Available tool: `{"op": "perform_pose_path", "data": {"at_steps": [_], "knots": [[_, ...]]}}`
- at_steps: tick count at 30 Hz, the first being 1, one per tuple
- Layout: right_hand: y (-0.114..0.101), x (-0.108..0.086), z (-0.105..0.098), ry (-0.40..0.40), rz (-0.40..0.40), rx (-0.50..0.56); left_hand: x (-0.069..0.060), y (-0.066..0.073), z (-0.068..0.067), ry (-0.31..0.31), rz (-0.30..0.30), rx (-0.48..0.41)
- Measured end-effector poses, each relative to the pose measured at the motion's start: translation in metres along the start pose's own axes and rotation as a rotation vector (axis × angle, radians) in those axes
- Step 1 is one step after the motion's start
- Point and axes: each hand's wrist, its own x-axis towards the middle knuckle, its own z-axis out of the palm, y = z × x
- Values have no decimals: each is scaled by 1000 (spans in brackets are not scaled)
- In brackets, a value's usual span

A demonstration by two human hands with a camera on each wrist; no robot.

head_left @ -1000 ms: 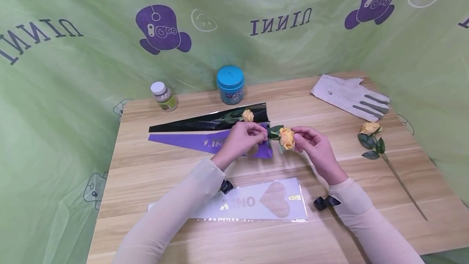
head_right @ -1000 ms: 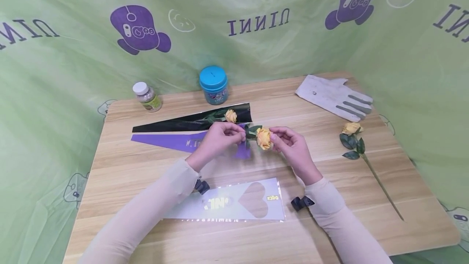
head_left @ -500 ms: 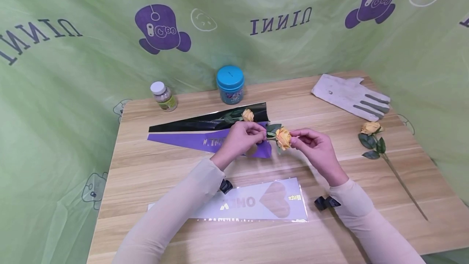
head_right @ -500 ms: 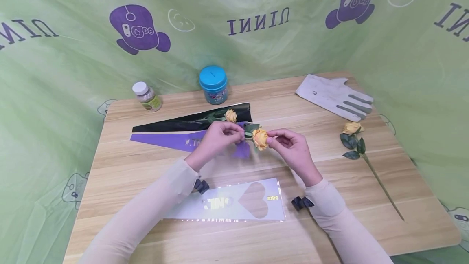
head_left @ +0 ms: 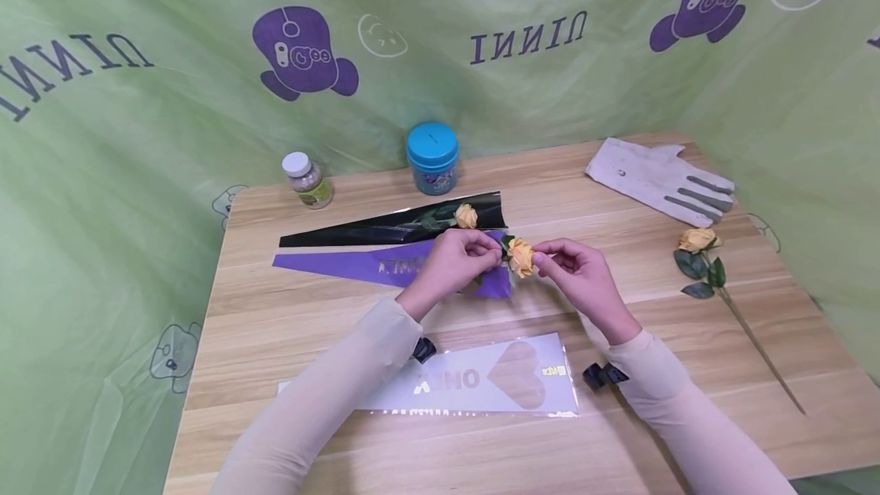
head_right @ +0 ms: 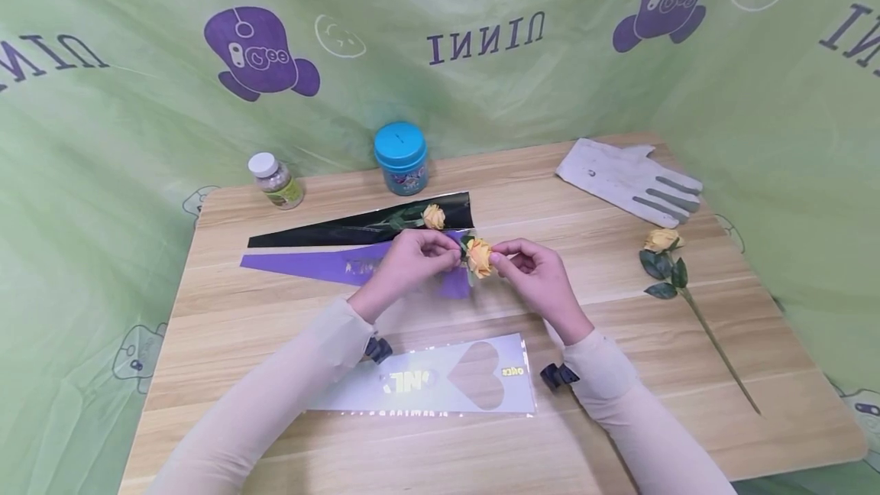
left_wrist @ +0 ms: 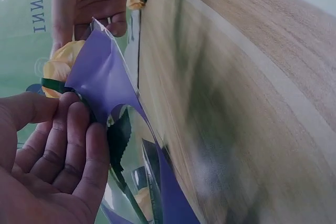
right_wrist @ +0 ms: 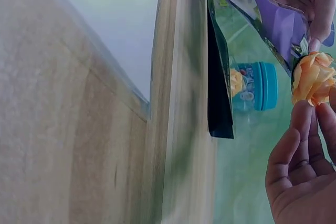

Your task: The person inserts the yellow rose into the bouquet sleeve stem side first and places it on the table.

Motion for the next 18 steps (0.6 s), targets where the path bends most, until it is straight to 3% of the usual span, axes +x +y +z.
{"op": "perform_pose_path", "data": {"at_steps": [6, 9, 18], "knots": [[-29, -3, 9, -18, -11, -47, 1, -2, -1, -13, -14, -18], [-32, -1, 12, -27, -8, -75, 1, -3, 0, -13, -6, -28], [0, 5, 12, 3, -2, -95, 1, -2, 1, -6, 0, -35]]}}
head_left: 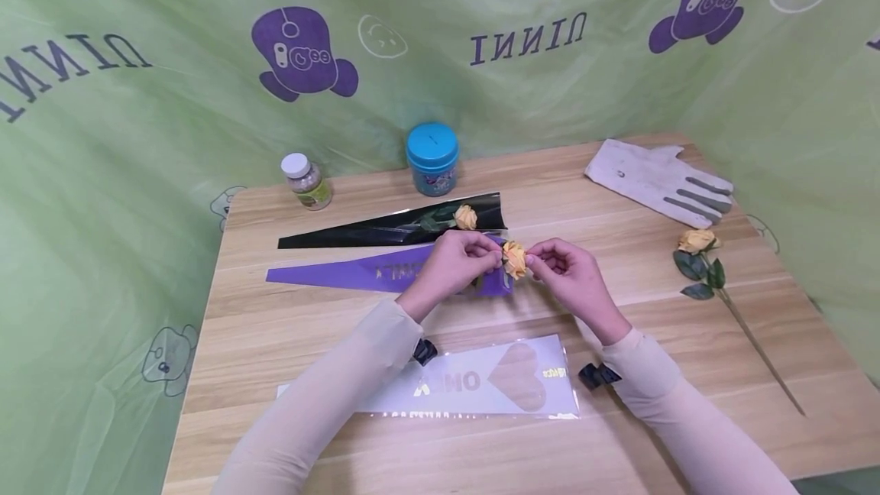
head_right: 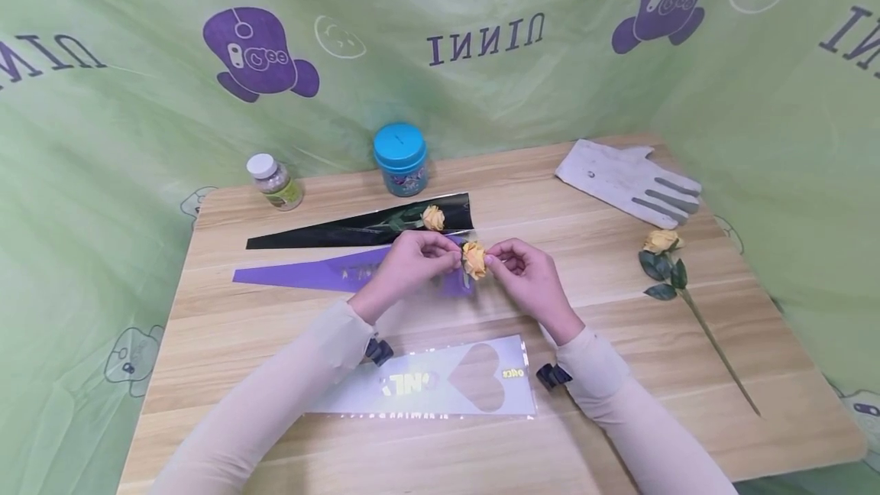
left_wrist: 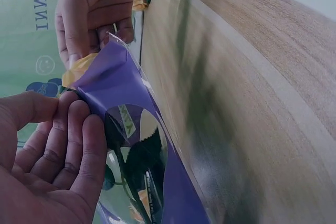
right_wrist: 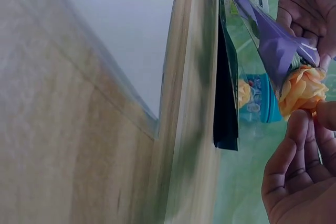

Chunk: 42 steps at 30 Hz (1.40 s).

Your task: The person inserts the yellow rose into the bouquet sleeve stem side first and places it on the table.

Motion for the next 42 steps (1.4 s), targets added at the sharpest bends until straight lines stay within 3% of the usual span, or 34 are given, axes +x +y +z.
{"op": "perform_pose_path", "data": {"at_steps": [6, 11, 23, 31, 42], "knots": [[6, 1, 2, -36, 1, -10, 0, 0, -1, 2, -4, 0], [6, -1, 1, -74, -47, -51, 0, 1, -3, 6, -8, 19], [7, -1, 6, -77, -104, -102, -2, 5, -1, 9, -4, 48], [6, 0, 10, -54, -188, -146, -4, 12, 0, -25, -49, -48], [4, 1, 16, -53, -194, -131, -4, 14, 2, -48, -61, -117]]}}
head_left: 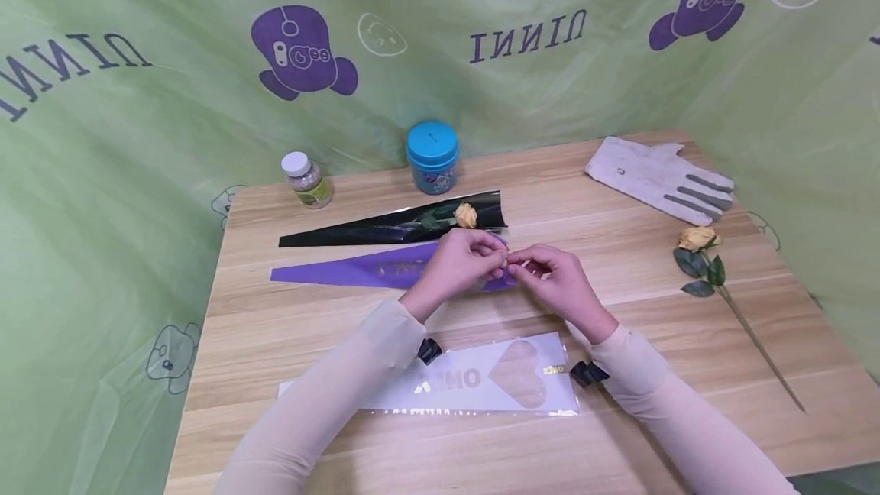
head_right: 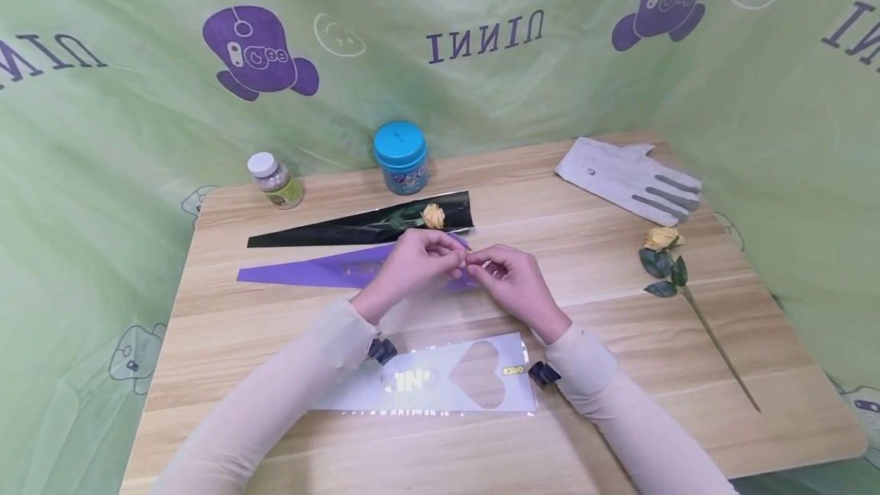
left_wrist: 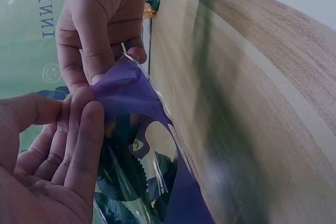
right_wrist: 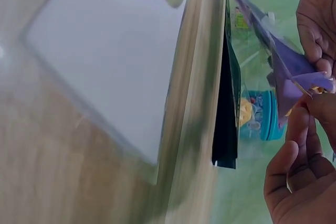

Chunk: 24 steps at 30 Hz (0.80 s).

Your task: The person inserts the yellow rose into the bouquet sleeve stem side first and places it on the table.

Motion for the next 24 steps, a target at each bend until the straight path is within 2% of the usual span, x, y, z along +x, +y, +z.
{"op": "perform_pose_path", "data": {"at_steps": [4, 11, 18, 24], "knots": [[-1, -1, 0, -22, 48, 25, 1, -4, -3, 14, 5, 5], [-37, -5, -10, -100, 92, 143, 3, -8, -6, 9, -16, -21], [-35, -4, -8, -132, 104, 165, 2, -7, -6, 8, -35, -49], [-12, -4, -3, -133, 125, 146, 1, -4, -4, 12, -20, -37]]}}
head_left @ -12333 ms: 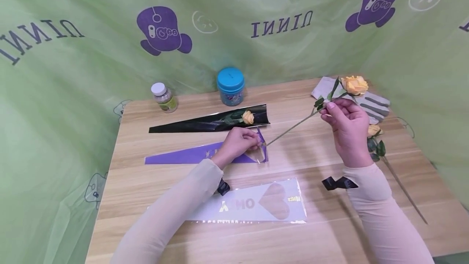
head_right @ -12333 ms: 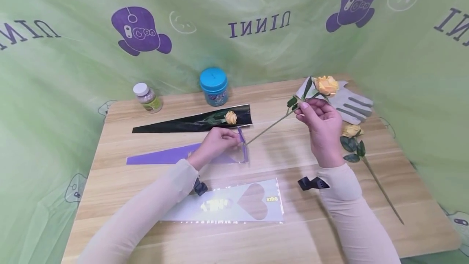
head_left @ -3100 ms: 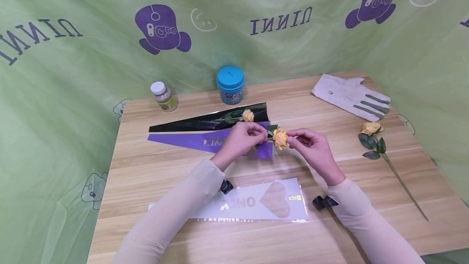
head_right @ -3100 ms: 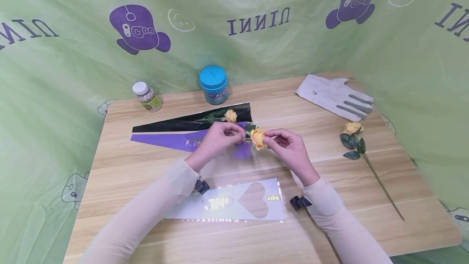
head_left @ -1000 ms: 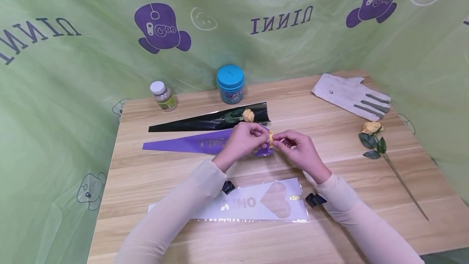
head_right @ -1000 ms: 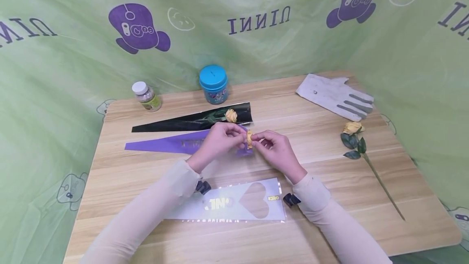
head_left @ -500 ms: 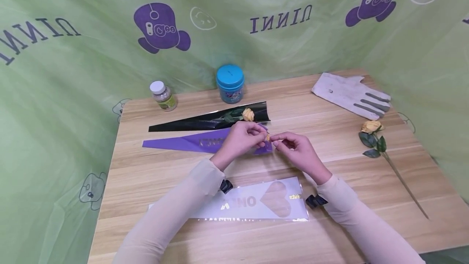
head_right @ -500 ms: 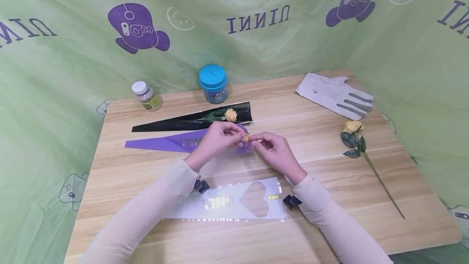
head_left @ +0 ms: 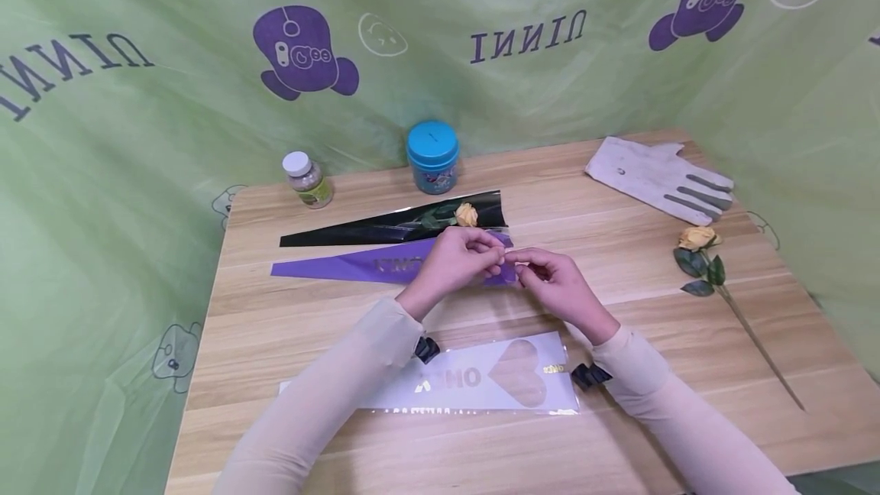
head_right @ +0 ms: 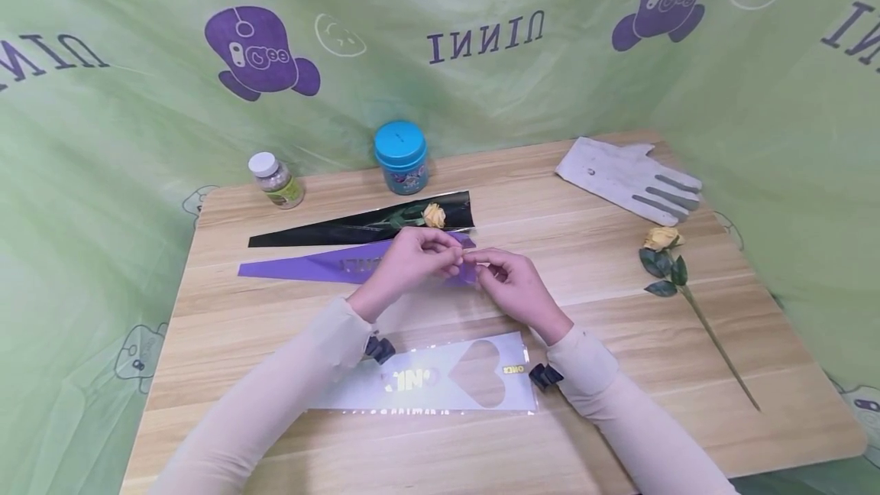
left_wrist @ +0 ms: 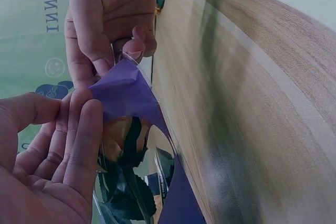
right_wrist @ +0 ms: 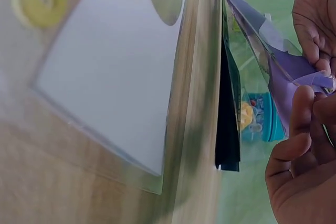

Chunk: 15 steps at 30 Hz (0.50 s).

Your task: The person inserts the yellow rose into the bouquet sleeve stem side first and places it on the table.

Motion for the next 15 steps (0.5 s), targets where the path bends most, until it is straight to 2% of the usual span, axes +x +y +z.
{"op": "perform_pose_path", "data": {"at_steps": [8, 15], "knots": [[9, 7, 0, -75, 25, 24, 3, 1, 1, -3, -1, -5], [10, 13, 1, -127, 24, -9, 5, 0, 3, -4, -13, -26]]}}
